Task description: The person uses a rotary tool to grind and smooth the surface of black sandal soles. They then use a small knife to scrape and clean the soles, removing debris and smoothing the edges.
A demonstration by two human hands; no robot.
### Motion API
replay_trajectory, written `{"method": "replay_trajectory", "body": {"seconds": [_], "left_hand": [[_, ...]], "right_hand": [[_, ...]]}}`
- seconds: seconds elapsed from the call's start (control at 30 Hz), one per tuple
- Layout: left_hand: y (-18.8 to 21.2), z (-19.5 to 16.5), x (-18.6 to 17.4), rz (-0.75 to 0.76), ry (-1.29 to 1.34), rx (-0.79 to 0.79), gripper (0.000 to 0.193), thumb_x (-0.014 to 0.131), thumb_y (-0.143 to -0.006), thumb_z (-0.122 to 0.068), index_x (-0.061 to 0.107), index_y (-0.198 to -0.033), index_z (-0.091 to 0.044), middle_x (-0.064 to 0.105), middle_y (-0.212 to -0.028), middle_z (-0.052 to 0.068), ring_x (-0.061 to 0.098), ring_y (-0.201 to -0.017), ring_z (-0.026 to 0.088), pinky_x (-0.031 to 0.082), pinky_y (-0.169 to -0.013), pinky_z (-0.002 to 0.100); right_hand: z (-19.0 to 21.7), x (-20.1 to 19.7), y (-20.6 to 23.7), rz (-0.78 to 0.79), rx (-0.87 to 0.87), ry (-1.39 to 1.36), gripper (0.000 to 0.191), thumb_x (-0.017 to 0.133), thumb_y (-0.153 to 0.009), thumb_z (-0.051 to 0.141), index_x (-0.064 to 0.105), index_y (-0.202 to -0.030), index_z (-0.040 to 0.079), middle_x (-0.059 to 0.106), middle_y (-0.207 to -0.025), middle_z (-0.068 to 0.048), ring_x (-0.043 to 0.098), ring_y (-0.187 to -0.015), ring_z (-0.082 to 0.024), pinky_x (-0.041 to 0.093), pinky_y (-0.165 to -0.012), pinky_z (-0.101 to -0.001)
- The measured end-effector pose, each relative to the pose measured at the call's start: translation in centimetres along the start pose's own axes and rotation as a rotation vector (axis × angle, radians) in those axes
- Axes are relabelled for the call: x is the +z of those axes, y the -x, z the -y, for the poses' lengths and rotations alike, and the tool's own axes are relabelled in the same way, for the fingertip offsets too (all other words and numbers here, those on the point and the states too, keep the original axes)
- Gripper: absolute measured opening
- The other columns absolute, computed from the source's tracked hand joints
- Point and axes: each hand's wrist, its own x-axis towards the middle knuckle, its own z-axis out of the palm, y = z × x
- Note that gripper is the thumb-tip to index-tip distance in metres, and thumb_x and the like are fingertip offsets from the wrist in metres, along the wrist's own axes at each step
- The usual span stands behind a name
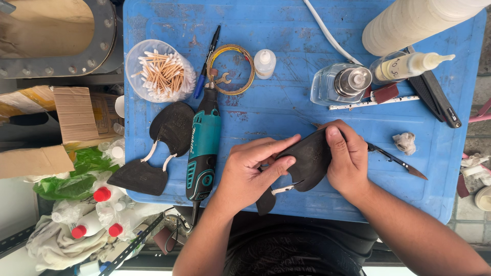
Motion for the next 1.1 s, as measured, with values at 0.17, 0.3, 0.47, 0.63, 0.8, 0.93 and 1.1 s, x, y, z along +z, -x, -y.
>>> {"method": "replay_trajectory", "body": {"seconds": [0.17, 0.3, 0.47, 0.63, 0.8, 0.93, 1.1], "left_hand": [[-0.5, 1.4, 0.9, -0.128, 0.154, 0.014, 0.016, 0.084, -0.091, -0.007, 0.076, -0.103, 0.000, 0.069, -0.080, 0.003, 0.060, -0.069, 0.003, 0.045, -0.059, 0.019], [-1.2, 1.6, 0.6, -0.306, -0.027, -0.039, 0.020, 0.088, -0.087, -0.011, 0.073, -0.078, 0.000, 0.066, -0.065, 0.000, 0.052, -0.059, 0.002, 0.036, -0.051, 0.020], [-1.9, 0.3, -0.5, -0.186, -0.270, -0.013, 0.018, 0.085, -0.086, -0.019, 0.078, -0.083, -0.002, 0.064, -0.064, 0.003, 0.053, -0.055, 0.007, 0.039, -0.051, 0.026], [-2.2, -0.9, 0.0, -0.062, -0.347, 0.047, 0.019, 0.078, -0.091, -0.022, 0.076, -0.096, -0.003, 0.071, -0.077, 0.008, 0.065, -0.062, 0.018, 0.049, -0.058, 0.031], [-2.7, -0.7, 0.6, 0.005, -0.350, 0.101, 0.017, 0.067, -0.102, -0.020, 0.073, -0.107, -0.005, 0.077, -0.096, 0.010, 0.077, -0.087, 0.023, 0.059, -0.073, 0.030], [-2.8, -0.2, 0.9, 0.019, -0.281, 0.013, 0.017, 0.070, -0.098, -0.022, 0.076, -0.104, -0.007, 0.079, -0.093, 0.008, 0.079, -0.081, 0.021, 0.059, -0.069, 0.028], [-2.4, 0.0, 1.9, 0.054, -0.258, 0.064, 0.017, 0.070, -0.097, -0.021, 0.076, -0.105, -0.007, 0.078, -0.093, 0.008, 0.078, -0.080, 0.020, 0.058, -0.068, 0.028]], "right_hand": [[-0.4, 0.3, 0.6, 0.038, -0.018, -0.074, 0.028, 0.047, -0.114, 0.020, 0.064, -0.110, -0.002, 0.060, -0.090, -0.001, 0.050, -0.080, -0.006, 0.042, -0.071, -0.0232], [0.4, -0.3, 0.1, 0.205, -0.037, -0.001, 0.016, 0.057, -0.108, 0.013, 0.064, -0.110, 0.000, 0.063, -0.090, 0.000, 0.055, -0.080, -0.006, 0.045, -0.071, -0.0230], [2.5, -2.9, -2.3, 0.558, 0.319, -0.294, 0.035, 0.065, -0.090, 0.002, 0.064, -0.126, -0.002, 0.072, -0.111, -0.004, 0.066, -0.101, -0.011, 0.054, -0.087, -0.0264], [2.6, -4.7, -3.3, 0.686, 0.513, -0.264, 0.032, 0.070, -0.091, 0.000, 0.072, -0.123, -0.005, 0.073, -0.092, -0.002, 0.061, -0.080, -0.007, 0.051, -0.065, -0.0234], [1.1, -4.2, -2.4, 0.544, 0.468, -0.204, 0.016, 0.074, -0.091, 0.005, 0.077, -0.105, -0.003, 0.072, -0.079, -0.002, 0.059, -0.068, -0.004, 0.045, -0.055, -0.0208], [0.0, -4.1, -2.0, 0.477, 0.418, -0.201, 0.010, 0.079, -0.086, 0.007, 0.078, -0.091, -0.001, 0.067, -0.072, 0.002, 0.052, -0.061, -0.001, 0.038, -0.050, -0.0208], [-1.4, -3.4, -1.6, 0.469, 0.291, -0.056, 0.026, 0.091, -0.076, 0.011, 0.067, -0.072, 0.002, 0.057, -0.065, 0.005, 0.043, -0.062, 0.000, 0.033, -0.050, -0.0213]]}}
